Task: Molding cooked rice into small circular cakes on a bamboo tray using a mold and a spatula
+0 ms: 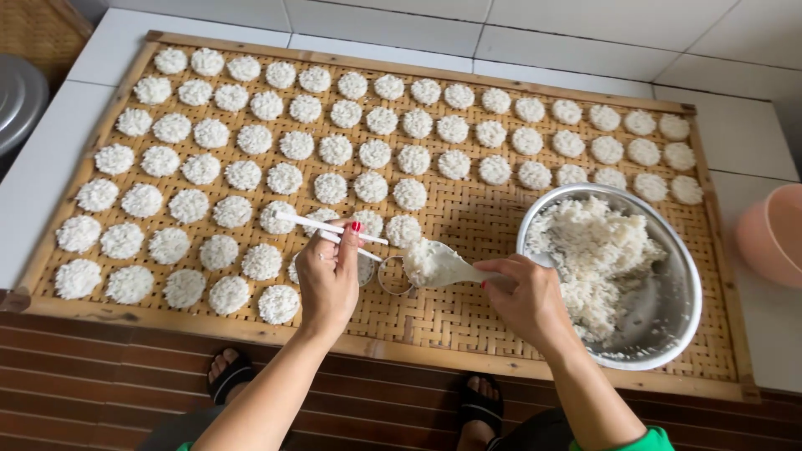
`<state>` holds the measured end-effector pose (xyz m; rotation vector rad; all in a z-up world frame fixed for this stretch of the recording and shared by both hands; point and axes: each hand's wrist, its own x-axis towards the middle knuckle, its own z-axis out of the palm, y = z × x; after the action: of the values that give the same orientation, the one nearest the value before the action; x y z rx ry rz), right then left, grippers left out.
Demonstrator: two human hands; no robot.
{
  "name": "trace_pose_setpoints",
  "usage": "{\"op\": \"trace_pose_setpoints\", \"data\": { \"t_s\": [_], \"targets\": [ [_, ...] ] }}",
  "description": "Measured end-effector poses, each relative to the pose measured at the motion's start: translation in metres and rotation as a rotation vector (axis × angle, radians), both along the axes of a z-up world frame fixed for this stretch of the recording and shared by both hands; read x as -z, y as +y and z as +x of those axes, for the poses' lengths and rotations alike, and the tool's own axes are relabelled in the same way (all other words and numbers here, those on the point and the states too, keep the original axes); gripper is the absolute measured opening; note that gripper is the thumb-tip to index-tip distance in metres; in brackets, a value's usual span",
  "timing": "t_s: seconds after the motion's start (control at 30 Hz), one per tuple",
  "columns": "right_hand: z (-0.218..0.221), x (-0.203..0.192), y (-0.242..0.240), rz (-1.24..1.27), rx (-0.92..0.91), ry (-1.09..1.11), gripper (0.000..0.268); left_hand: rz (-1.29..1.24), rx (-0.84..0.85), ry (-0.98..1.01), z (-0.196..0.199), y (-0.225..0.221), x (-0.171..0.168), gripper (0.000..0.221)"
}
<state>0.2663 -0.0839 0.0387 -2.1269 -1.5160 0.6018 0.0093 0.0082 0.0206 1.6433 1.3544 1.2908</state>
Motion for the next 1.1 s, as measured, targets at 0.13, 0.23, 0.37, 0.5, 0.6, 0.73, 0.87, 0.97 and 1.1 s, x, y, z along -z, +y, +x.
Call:
{"op": "trace_pose_setpoints", "data": {
  "t_s": [0.13,0.23,0.37,0.5,0.6,0.73,0.87,0.97,1.1],
  "targets": [
    [-0.005,0.029,0.01,0.018,-0.083,-0.146,0.033,0.009,0.05,-0.109,0.003,-0.005,0.015,0.024],
    [-0.016,0.025,0.013,0.035,-0.123,-0.259,0.031,0.007,0.098,-0.235,0.008,-0.006,0.022,0.023],
    [-0.023,0.025,0.015,0.082,-0.177,-0.315,0.031,0.036,0.143,-0.26,0.012,-0.007,0.017,0.022],
    [-0.03,0.022,0.013,0.118,-0.197,-0.36,0.029,0.023,0.171,-0.252,0.011,-0.009,0.018,0.022],
    [-0.031,0.02,0.013,0.121,-0.203,-0.37,0.029,0.005,0.185,-0.24,0.009,-0.01,0.025,0.022],
    [-0.028,0.025,0.012,0.161,-0.207,-0.366,0.031,-0.011,0.199,-0.241,0.009,-0.012,0.031,0.022],
    [-0.03,0.024,0.011,0.165,-0.188,-0.364,0.03,-0.023,0.205,-0.229,0.01,-0.014,0.028,0.022],
    [-0.029,0.025,0.012,0.17,-0.189,-0.379,0.03,-0.021,0.208,-0.216,0.012,-0.016,0.023,0.021],
    [-0.034,0.018,0.013,0.189,-0.19,-0.389,0.028,-0.044,0.217,-0.224,0.011,-0.018,0.029,0.021]
  ]
}}
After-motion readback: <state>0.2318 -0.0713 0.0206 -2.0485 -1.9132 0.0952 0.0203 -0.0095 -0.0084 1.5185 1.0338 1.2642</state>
